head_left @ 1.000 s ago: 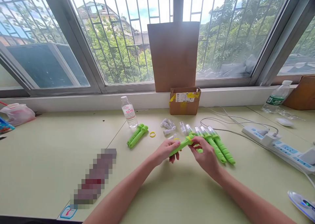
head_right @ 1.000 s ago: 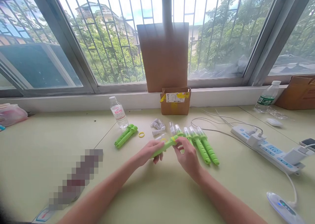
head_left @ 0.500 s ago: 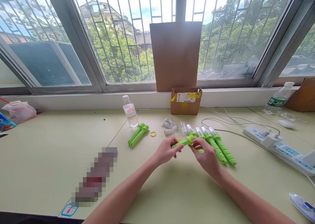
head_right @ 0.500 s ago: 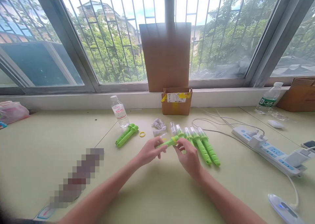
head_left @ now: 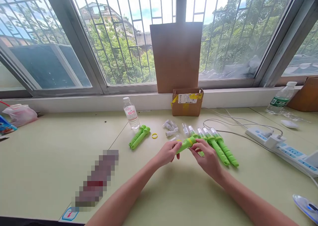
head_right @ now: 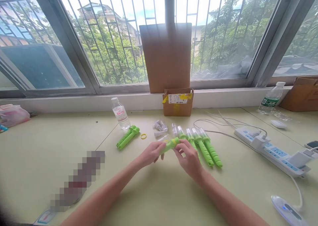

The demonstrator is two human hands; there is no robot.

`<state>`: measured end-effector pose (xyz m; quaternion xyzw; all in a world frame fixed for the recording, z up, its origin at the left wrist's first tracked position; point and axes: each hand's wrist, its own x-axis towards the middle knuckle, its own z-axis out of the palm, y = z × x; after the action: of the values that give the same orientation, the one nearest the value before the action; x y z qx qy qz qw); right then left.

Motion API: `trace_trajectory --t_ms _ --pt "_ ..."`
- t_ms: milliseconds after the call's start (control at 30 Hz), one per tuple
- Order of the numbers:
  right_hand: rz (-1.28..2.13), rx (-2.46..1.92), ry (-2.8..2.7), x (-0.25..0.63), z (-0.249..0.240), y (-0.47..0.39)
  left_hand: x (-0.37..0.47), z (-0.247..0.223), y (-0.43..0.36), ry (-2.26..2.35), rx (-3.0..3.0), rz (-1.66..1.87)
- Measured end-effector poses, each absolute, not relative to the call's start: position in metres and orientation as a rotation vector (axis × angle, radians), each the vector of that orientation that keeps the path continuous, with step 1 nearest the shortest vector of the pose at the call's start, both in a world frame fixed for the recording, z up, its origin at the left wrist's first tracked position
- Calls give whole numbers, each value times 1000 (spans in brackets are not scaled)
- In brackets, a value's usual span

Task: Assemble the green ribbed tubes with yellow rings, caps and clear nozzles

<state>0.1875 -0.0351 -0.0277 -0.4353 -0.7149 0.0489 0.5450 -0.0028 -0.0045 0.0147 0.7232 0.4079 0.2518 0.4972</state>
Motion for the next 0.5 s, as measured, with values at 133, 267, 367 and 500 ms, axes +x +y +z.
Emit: trace_trajectory --t_ms 133,267,367,500 --pt "92 -997 -1694 188 -26 -36 -3 19 -6 1016 1690 591" --pt "132 -982 -1670 187 -24 -38 -4 18 -3 955 1669 608" --pt "150 -956 -1657 187 -24 -37 -5 16 1 926 1685 605" --pt "137 -923 -1676 188 -26 -36 -9 14 4 958 1658 530"
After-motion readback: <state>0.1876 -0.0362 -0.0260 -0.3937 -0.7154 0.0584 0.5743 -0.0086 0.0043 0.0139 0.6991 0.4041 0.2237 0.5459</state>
